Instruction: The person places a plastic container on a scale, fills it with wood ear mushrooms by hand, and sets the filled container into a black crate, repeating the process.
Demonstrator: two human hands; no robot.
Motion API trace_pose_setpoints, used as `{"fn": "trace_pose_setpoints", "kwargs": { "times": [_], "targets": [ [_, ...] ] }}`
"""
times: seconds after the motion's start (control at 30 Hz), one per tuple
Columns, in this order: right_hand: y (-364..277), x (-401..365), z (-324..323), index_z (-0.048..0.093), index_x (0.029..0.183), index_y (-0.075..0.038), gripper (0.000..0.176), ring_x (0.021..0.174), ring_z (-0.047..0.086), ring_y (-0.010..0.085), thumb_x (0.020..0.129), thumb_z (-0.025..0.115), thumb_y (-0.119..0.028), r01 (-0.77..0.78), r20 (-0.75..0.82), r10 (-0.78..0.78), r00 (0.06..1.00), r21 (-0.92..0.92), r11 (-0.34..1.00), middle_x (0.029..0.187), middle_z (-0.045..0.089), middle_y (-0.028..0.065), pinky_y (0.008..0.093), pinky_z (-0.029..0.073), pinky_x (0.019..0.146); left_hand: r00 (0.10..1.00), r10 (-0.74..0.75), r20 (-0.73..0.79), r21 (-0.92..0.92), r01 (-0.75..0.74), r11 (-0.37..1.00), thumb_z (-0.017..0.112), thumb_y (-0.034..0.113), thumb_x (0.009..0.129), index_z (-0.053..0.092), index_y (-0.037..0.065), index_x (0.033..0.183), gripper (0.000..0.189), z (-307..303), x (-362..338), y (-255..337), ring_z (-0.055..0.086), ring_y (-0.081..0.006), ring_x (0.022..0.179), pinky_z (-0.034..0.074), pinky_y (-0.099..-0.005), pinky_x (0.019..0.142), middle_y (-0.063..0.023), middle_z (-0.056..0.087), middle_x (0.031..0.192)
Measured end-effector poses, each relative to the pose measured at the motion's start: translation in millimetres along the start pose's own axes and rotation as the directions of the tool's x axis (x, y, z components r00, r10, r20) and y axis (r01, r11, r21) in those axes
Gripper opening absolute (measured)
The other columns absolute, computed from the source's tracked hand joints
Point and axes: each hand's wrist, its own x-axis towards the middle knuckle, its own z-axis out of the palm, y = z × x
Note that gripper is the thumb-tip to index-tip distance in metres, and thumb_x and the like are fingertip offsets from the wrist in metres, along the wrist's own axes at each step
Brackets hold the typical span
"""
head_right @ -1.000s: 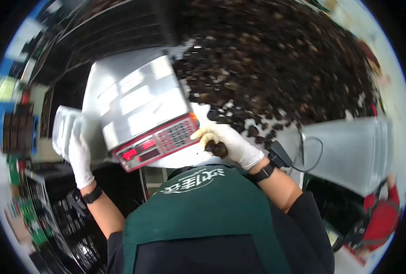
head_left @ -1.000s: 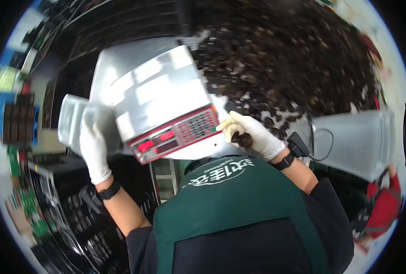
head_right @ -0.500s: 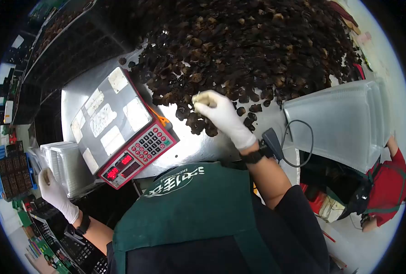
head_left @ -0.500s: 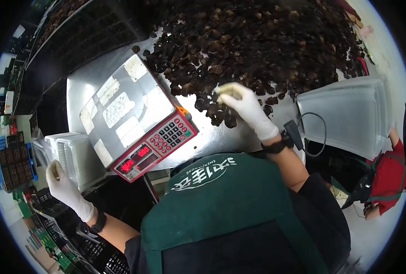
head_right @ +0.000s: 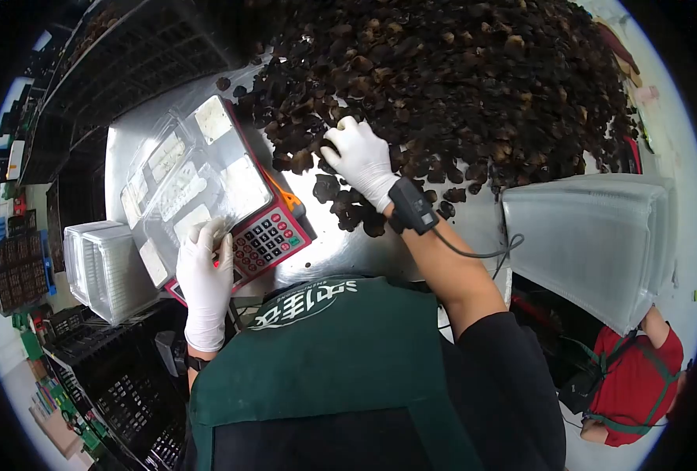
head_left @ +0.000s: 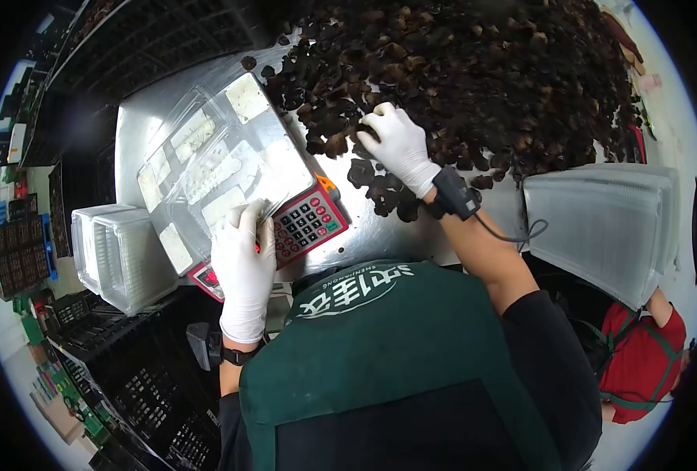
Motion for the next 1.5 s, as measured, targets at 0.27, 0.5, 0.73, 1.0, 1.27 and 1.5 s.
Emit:
{"fn": "trace_pose_setpoints", "kwargs": {
  "times": [0.27,0.5,0.73,1.0,1.27,1.5],
  "targets": [
    [49,27,-15,0.073,0.103,0.001,0.027,0.085,0.066,0.0133,0.089,0.073,-0.023,-0.403,0.304,0.27,0.913,0.588,0.701,0.097,0.074,0.007,0.0289,0.051,0.079,0.998,-0.041,-0.046,-0.15,0.034,0.988,0.071,0.0,0.084,0.066,0.006,0.121,0.038,-23,-6,1,0.061,-0.0327,0.113,0.049,-0.0394,0.095,-0.0144,0.063,0.121],
    [9,48,-52,0.071,0.114,0.0,0.032,0.089,0.065,0.0101,0.093,0.072,-0.023,-0.58,0.551,0.185,0.814,0.789,0.202,0.102,0.07,0.0047,0.0245,0.052,0.076,0.993,-0.081,-0.089,-0.112,0.071,0.991,0.07,0.002,0.085,0.066,0.005,0.118,0.033,-17,-13,-16,0.061,-0.0323,0.109,0.047,-0.0403,0.096,-0.0131,0.064,0.12],
    [-132,87,-101,0.073,0.103,-0.004,0.025,0.075,0.062,0.0073,0.091,0.069,-0.026,-0.523,0.62,-0.194,0.76,0.761,0.384,0.082,0.068,0.002,0.0229,0.048,0.065,0.992,-0.09,-0.087,-0.171,0.074,0.982,0.067,0.003,0.087,0.067,0.006,0.115,0.028,-11,-13,-13,0.061,-0.0313,0.104,0.046,-0.039,0.093,-0.0121,0.066,0.114],
    [-187,50,-20,0.071,0.091,-0.011,0.018,0.09,0.067,0.0297,0.082,0.07,-0.026,0.568,0.141,-0.625,0.768,0.302,0.765,0.096,0.063,0.0106,0.0375,0.058,0.071,0.996,-0.006,-0.09,-0.106,-0.004,0.994,0.069,0.0,0.085,0.066,0.006,0.106,0.021,-3,-17,-25,0.061,-0.0324,0.098,0.047,-0.0408,0.088,-0.0111,0.066,0.104],
    [-40,51,-46,0.069,0.115,-0.01,0.031,0.077,0.068,0.0251,0.085,0.069,-0.018,-0.103,0.105,0.051,0.993,0.587,0.803,0.105,0.065,0.0092,0.0335,0.056,0.076,0.997,0.008,-0.074,-0.155,-0.02,0.988,0.068,-0.001,0.086,0.068,0.006,0.106,0.021,-8,-6,-20,0.064,-0.0296,0.095,0.048,-0.0389,0.088,-0.0104,0.068,0.1],
    [-40,33,9,0.053,0.14,-0.022,0.071,0.117,0.054,0.0321,0.075,0.078,-0.036,0.273,0.209,-0.293,0.933,0.12,0.955,0.143,0.047,0.0099,0.0453,0.052,0.09,0.998,0.026,-0.053,-0.124,-0.032,0.992,0.067,-0.001,0.089,0.068,0.004,0.106,0.018,-9,-4,-20,0.065,-0.0291,0.095,0.05,-0.0375,0.085,-0.0119,0.068,0.101]
  ]
}}
